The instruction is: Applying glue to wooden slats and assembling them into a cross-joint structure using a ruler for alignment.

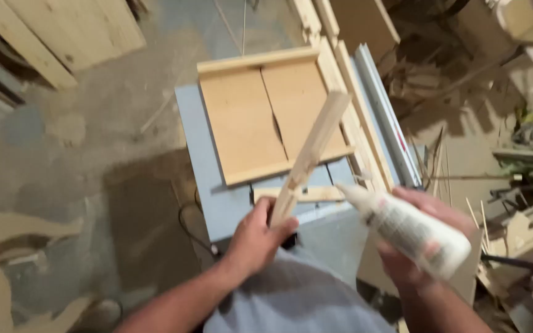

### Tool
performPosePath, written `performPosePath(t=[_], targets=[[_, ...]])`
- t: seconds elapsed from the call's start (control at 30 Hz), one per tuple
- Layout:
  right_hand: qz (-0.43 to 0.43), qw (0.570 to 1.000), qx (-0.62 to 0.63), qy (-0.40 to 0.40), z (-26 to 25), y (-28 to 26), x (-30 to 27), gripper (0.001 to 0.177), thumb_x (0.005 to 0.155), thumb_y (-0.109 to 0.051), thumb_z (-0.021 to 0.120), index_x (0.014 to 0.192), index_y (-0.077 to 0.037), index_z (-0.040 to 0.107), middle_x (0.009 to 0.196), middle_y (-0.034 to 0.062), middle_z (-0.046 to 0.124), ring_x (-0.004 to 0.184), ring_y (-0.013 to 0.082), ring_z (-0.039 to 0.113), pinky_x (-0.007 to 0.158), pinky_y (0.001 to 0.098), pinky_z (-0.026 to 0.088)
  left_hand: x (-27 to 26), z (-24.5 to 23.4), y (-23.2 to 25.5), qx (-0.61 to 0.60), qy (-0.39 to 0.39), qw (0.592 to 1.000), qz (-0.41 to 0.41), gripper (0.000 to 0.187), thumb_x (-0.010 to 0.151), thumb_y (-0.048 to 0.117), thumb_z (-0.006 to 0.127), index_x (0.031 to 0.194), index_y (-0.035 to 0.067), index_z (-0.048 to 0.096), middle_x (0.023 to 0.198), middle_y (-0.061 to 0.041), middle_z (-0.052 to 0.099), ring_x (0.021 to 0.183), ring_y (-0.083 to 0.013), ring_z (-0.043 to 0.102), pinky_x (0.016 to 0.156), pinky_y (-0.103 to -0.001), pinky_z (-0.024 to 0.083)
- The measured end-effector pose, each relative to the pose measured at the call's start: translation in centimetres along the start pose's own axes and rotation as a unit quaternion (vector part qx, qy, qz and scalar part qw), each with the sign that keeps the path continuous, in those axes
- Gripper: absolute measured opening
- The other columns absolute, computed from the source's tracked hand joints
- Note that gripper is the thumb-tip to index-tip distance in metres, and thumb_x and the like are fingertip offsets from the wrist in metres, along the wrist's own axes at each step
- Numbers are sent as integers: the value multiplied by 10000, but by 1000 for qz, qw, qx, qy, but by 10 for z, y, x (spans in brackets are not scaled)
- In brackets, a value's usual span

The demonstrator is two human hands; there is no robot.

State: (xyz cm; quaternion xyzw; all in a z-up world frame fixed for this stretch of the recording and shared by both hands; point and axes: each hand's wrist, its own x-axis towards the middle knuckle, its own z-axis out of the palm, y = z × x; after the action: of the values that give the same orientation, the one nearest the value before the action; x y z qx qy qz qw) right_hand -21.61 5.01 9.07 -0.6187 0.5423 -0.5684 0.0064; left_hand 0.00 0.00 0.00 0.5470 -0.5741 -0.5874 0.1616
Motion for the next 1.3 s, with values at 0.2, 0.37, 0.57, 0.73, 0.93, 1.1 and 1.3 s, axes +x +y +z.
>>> performPosePath(t=[0.2, 0.37, 0.57, 0.73, 0.93, 1.1, 1.3], targets=[[-74, 987, 143, -27, 6, 32, -20, 647, 832, -351, 761, 1305, -66, 423, 1202, 204, 613, 1110, 344, 718, 951, 380, 662, -23, -15, 35, -51, -48, 997, -29, 561, 886, 490, 618, 1379, 244, 513, 1217, 11, 698, 1058, -180, 643, 873, -352, 483], [-80, 977, 179, -79, 11, 36, -30, 663, 855, -239, 797, 1351, -73, 390, 1310, 192, 577, 1255, 293, 660, 1062, 352, 638, -39, -16, 53, -36, -34, 998, -43, 583, 884, 405, 638, 1424, 276, 459, 1259, 4, 702, 1072, -229, 667, 883, -393, 494], [-89, 977, 169, -93, 11, 35, -45, 705, 816, -251, 820, 1364, -89, 407, 1279, 284, 617, 1246, 330, 671, 1092, 395, 604, -43, -8, 42, -1, 9, 1000, 9, 629, 882, 431, 651, 1441, 254, 421, 1231, -39, 706, 1035, -306, 677, 834, -443, 501], [-94, 977, 168, -94, 15, 36, -52, 695, 824, -246, 808, 1357, -97, 387, 1295, 317, 595, 1266, 353, 648, 1083, 404, 597, -45, 3, 33, 11, 37, 997, 68, 644, 880, 415, 669, 1444, 223, 424, 1239, -50, 696, 1018, -328, 680, 819, -460, 510], [-106, 983, 141, -57, 11, 32, -56, 678, 827, -245, 801, 1357, -106, 403, 1248, 312, 618, 1209, 342, 677, 1046, 392, 609, -46, 10, 27, 23, 46, 991, 124, 596, 890, 404, 649, 1407, 193, 442, 1237, -67, 687, 1020, -363, 673, 803, -492, 505], [-105, 979, 162, -57, 7, 34, -61, 701, 814, -226, 824, 1368, -89, 418, 1244, 324, 630, 1198, 338, 693, 1022, 379, 632, -45, 17, 18, 32, 65, 982, 176, 595, 895, 362, 669, 1398, 138, 442, 1316, -105, 646, 1093, -380, 647, 858, -502, 498], [-123, 981, 140, -53, 1, 38, -70, 683, 803, -215, 854, 1357, -135, 462, 1284, 274, 641, 1179, 302, 703, 1006, 388, 634, -46, 17, 22, 44, 52, 983, 173, 611, 902, 396, 652, 1412, 146, 425, 1318, -107, 642, 1094, -381, 644, 854, -508, 494]])
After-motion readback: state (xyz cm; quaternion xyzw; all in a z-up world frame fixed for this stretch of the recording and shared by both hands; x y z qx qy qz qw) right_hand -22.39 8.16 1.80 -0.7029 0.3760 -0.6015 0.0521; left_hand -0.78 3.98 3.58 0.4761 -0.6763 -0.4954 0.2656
